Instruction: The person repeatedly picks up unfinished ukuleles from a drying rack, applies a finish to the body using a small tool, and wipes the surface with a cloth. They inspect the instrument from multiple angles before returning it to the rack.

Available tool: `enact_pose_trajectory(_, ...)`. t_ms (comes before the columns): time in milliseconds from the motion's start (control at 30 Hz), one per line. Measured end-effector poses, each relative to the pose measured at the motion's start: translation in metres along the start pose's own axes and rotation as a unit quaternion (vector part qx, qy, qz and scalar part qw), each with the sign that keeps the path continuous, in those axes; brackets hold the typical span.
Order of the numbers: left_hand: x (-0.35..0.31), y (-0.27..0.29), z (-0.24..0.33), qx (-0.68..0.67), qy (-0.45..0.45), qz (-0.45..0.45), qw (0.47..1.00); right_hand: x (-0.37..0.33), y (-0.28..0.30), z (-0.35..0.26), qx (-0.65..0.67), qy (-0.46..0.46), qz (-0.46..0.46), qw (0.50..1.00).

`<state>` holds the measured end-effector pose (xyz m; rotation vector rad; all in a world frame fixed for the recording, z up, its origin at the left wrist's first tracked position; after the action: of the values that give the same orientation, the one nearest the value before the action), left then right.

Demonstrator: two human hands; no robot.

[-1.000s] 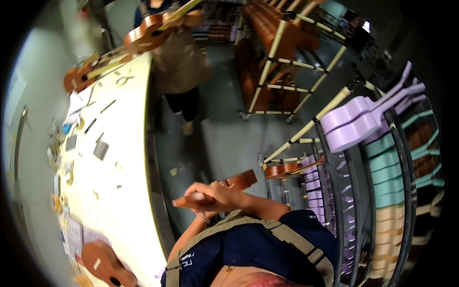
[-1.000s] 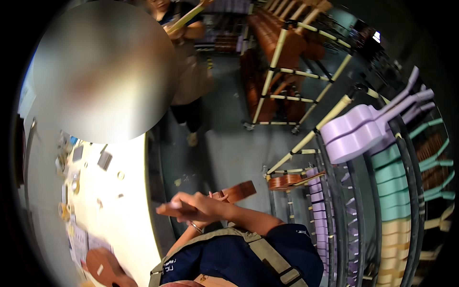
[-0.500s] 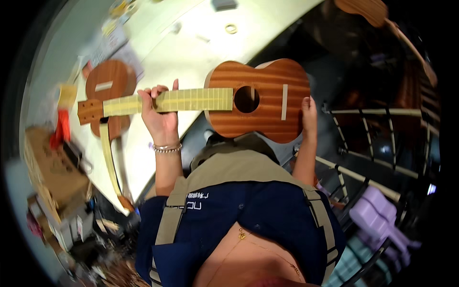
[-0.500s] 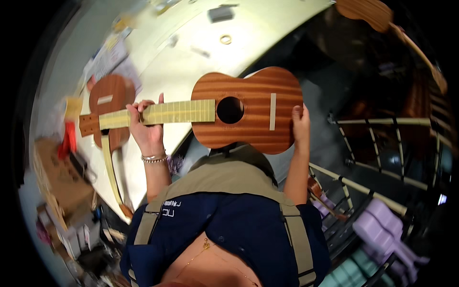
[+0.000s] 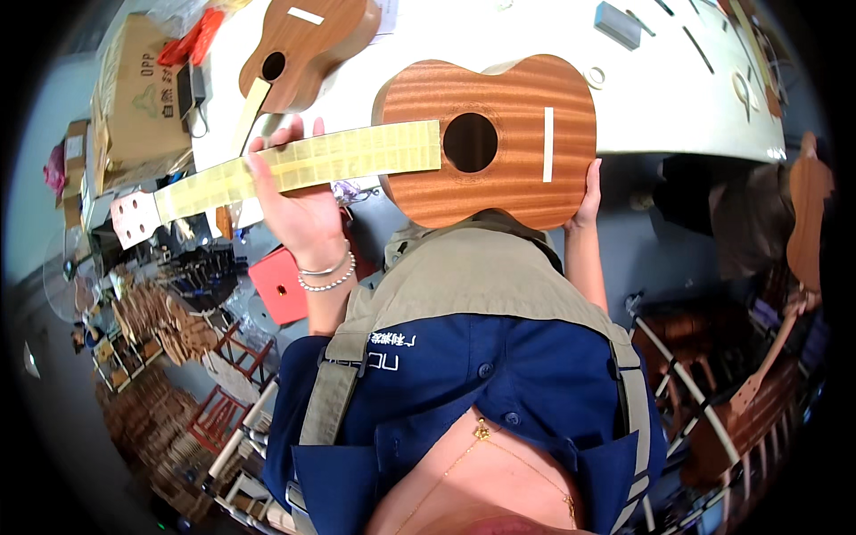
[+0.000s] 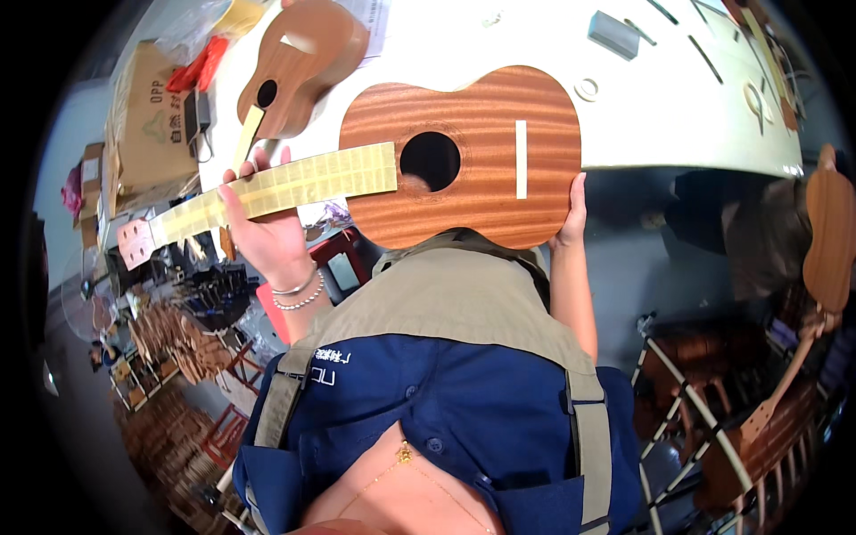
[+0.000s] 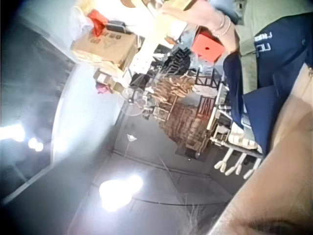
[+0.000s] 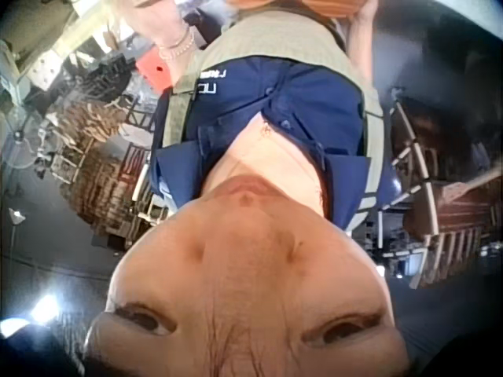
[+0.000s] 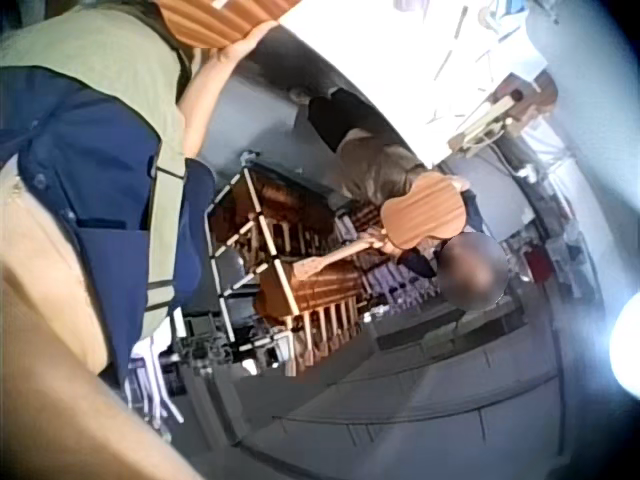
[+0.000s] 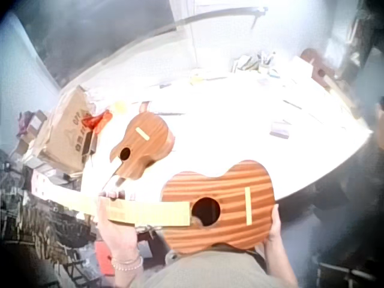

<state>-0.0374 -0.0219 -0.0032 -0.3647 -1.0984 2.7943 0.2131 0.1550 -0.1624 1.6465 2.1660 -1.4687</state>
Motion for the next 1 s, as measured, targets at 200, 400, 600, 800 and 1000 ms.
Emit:
enact_pose_trajectory(200,-0.037,0.005,-0.036,0.162,-0.069,0.049,0.983,0.02,-0.017,-0.017,-0.081,-0.053,0.007,0.995)
enact_pose_trajectory(400,-0.022,0.043,-0.027,0.092,-0.069,0.103,0.988,0.035,-0.032,-0.011,-0.145,-0.053,-0.047,0.987)
enact_pose_trajectory(600,-0.009,0.058,-0.015,0.072,-0.048,0.118,0.989,0.03,-0.055,-0.012,-0.202,-0.02,-0.107,0.973)
enact_pose_trajectory(800,-0.01,0.053,-0.005,0.107,-0.032,0.112,0.987,0.024,-0.063,-0.019,-0.245,-0.042,-0.07,0.966)
enact_pose_trajectory(1000,0.0,0.048,0.004,0.234,-0.075,0.048,0.968,0.04,-0.052,-0.033,-0.352,-0.156,0.02,0.923)
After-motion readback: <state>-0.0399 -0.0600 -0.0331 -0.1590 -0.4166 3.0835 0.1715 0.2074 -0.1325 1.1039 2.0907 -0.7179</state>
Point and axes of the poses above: each hand's wrist, its own x-axis towards the middle knuckle, its own y-axis out of the back of the hand, z = x × y, the point moved 1 cm from there along x, towards the middle knuckle, and after that the axes turned 11 degrees about z, right-handed, at the moved point
